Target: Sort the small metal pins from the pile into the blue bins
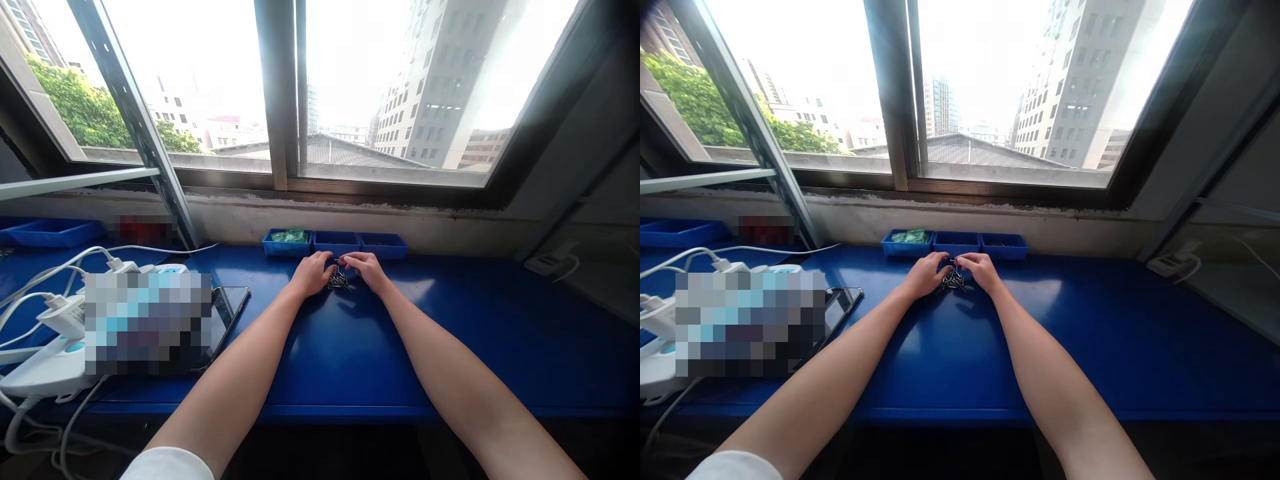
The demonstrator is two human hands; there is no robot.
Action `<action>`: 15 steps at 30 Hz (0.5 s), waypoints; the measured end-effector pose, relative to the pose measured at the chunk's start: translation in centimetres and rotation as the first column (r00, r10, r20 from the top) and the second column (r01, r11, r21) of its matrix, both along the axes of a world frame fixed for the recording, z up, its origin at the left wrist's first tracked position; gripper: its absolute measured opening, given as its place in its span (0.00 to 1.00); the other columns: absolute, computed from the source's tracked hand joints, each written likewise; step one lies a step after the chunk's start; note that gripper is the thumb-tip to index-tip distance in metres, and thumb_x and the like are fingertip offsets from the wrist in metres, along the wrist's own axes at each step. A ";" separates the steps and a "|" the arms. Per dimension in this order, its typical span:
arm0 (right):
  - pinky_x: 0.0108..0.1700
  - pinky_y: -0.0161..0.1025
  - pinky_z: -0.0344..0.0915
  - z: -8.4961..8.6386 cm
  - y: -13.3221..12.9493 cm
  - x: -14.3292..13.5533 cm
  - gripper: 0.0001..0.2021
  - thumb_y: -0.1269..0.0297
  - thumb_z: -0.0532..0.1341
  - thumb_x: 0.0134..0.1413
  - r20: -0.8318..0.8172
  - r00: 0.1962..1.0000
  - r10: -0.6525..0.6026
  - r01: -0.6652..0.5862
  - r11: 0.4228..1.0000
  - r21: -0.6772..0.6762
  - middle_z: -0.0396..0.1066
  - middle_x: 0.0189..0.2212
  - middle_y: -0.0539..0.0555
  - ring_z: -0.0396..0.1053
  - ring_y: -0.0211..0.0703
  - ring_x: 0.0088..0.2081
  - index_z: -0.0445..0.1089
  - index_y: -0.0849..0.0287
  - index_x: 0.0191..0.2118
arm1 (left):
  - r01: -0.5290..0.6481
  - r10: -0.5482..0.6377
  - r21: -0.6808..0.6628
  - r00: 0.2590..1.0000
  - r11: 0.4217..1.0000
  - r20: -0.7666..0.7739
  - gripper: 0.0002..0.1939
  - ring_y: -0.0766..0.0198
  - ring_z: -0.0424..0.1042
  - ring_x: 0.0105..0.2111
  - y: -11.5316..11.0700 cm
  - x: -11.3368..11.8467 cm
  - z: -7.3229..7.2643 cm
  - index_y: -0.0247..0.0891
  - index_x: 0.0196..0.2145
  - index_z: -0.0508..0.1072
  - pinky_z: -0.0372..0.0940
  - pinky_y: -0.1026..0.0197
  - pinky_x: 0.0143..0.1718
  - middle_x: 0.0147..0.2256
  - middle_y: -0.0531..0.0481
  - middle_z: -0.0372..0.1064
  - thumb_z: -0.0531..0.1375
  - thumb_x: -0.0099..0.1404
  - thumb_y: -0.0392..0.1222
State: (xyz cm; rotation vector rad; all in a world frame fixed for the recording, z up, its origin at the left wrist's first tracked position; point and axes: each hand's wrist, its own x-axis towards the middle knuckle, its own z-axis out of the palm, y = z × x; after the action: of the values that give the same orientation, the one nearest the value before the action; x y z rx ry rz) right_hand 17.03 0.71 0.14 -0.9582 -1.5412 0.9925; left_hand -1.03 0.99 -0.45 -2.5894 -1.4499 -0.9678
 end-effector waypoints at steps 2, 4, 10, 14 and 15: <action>0.30 0.36 0.61 0.1 0.0 0.1 0.15 0.54 0.63 0.43 -0.013 0.999 -0.032 0.032 0.999 -0.001 0.76 0.32 0.55 0.69 0.42 0.32 0.76 0.60 0.33 | -0.034 0.034 0.010 0.999 0.999 -0.019 0.19 0.56 0.68 0.47 0.0 0.0 0.1 0.37 0.52 0.65 0.61 0.58 0.47 0.48 0.44 0.68 0.53 0.65 0.45; 0.31 0.36 0.60 0.1 0.1 0.3 0.16 0.53 0.61 0.45 -0.013 0.996 -0.088 0.088 0.996 0.001 0.76 0.33 0.56 0.69 0.44 0.34 0.76 0.60 0.34 | -0.075 0.075 0.016 0.996 0.997 -0.044 0.16 0.56 0.68 0.45 0.0 -0.1 0.2 0.38 0.48 0.69 0.61 0.58 0.46 0.46 0.44 0.69 0.51 0.66 0.44; 0.32 0.37 0.59 0.2 0.3 0.9 0.23 0.46 0.54 0.51 -0.061 0.958 -0.280 0.279 0.960 -0.022 0.76 0.36 0.58 0.69 0.46 0.37 0.75 0.62 0.35 | -0.331 0.328 -0.036 0.942 0.943 -0.067 0.16 0.55 0.69 0.40 0.4 -0.6 0.5 0.37 0.35 0.73 0.61 0.55 0.42 0.37 0.45 0.72 0.46 0.67 0.41; 0.31 0.37 0.59 0.0 0.6 1.3 0.26 0.43 0.52 0.51 -0.079 0.947 -0.312 0.310 0.950 -0.034 0.76 0.37 0.59 0.69 0.46 0.38 0.75 0.62 0.35 | -0.399 0.395 -0.080 0.917 0.913 -0.061 0.14 0.54 0.70 0.40 0.6 -1.1 0.8 0.37 0.35 0.73 0.60 0.54 0.42 0.36 0.45 0.74 0.48 0.66 0.40; 0.31 0.37 0.59 0.0 0.6 1.3 0.27 0.42 0.51 0.51 -0.082 0.948 -0.306 0.305 0.952 -0.035 0.76 0.37 0.59 0.69 0.46 0.38 0.75 0.62 0.35 | -0.402 0.398 -0.089 0.915 0.911 -0.063 0.13 0.54 0.70 0.40 0.6 -1.1 0.8 0.37 0.34 0.73 0.61 0.53 0.41 0.36 0.45 0.74 0.49 0.66 0.40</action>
State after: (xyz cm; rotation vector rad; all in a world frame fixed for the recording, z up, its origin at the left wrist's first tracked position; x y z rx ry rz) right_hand 18.33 1.30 0.16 -1.1161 -1.2651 0.8187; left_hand -2.15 1.60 0.38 -2.2122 -1.9563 -0.7944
